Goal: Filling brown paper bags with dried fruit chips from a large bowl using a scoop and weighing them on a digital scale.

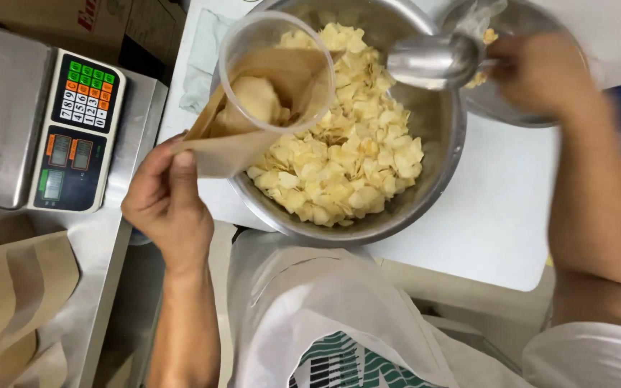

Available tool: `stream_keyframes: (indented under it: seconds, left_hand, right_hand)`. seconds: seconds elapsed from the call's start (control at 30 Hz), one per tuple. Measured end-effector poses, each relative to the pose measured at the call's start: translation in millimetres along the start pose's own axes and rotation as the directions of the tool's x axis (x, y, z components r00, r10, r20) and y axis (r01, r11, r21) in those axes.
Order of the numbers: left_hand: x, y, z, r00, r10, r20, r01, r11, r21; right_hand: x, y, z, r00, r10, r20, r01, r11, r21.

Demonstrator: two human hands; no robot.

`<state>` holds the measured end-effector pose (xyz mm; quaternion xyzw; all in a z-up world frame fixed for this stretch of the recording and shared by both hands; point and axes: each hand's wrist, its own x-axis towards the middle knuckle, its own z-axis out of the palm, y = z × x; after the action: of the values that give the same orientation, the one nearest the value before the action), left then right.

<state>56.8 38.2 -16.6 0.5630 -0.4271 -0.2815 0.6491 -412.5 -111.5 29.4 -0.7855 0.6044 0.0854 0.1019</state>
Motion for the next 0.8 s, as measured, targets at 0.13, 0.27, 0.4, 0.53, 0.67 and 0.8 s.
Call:
stream_keyframes:
  seconds: [0.13,0.27,0.4,0.53,0.67,0.8]
  left_hand:
    - [-1,-13,-27,0.994,0.066,-0.088,-0.069,0.997,-0.023]
    - [1,-24,-55,0.981,0.123,-0.147,-0.130,0.991,-0.039]
    - [-5,-25,-67,0.978,0.076,-0.193,-0.063,0.995,0.077]
    - [-9,-28,-74,0.979,0.049,-0.198,-0.027,0.993,0.111]
    - [-6,-28,-72,0.979,0.074,-0.192,-0.057,0.994,0.091]
    - [-2,-22,-62,0.972,0.111,-0.208,-0.072,0.980,0.186]
  right_hand:
    - [35,26,159,0.933,0.331,0.144,-0.294,0.928,-0.228]
    - [53,31,228,0.916,0.376,0.138,-0.310,0.885,-0.348]
    - [66,21,253,0.934,0.349,0.070,-0.314,0.901,-0.298]
    - [88,33,285,0.953,0.301,-0.025,-0.301,0.953,-0.013]
    - [121,30,299,0.981,0.177,-0.073,-0.141,0.926,0.351]
    - [153,11,309,0.999,0.017,0.043,-0.039,0.811,0.584]
